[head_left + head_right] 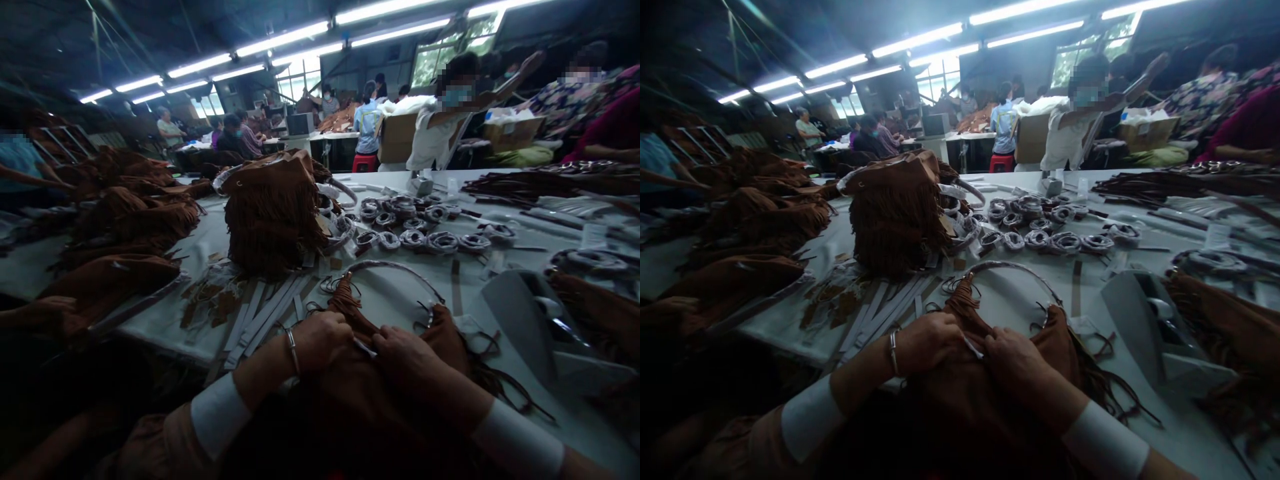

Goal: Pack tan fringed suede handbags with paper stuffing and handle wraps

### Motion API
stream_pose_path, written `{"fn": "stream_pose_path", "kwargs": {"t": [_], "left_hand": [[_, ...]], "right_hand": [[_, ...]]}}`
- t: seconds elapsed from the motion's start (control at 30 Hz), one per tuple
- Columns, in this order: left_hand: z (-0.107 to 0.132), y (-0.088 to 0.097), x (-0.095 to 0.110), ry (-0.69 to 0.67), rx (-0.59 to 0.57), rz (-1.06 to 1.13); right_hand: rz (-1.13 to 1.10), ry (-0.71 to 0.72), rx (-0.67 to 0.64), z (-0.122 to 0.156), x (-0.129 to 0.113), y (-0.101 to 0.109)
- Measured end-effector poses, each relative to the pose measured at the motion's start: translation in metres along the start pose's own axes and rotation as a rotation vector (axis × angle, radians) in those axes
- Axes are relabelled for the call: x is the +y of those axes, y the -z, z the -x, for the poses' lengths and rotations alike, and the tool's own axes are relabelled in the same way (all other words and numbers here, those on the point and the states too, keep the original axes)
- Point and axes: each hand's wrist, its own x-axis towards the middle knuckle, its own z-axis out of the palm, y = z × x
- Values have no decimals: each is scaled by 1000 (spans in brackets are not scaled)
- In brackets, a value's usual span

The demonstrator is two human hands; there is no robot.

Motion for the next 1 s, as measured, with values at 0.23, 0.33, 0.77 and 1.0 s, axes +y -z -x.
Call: {"fn": "stream_pose_path", "kwargs": {"t": [0.23, 0.33, 0.77, 1.0], "left_hand": [[-17, -29, -3, -88, -72, -87], [-28, -36, 5, -1, -32, -131], [-62, -29, 9, 191, -19, 102], [-129, 7, -54, 191, 220, 14]], "right_hand": [[-46, -87, -26, 1, 22, 5], [-127, -115, 20, 1, 28, 9], [-138, -485, 417, -61, 123, 49], [-201, -603, 317, -87, 143, 32]]}}
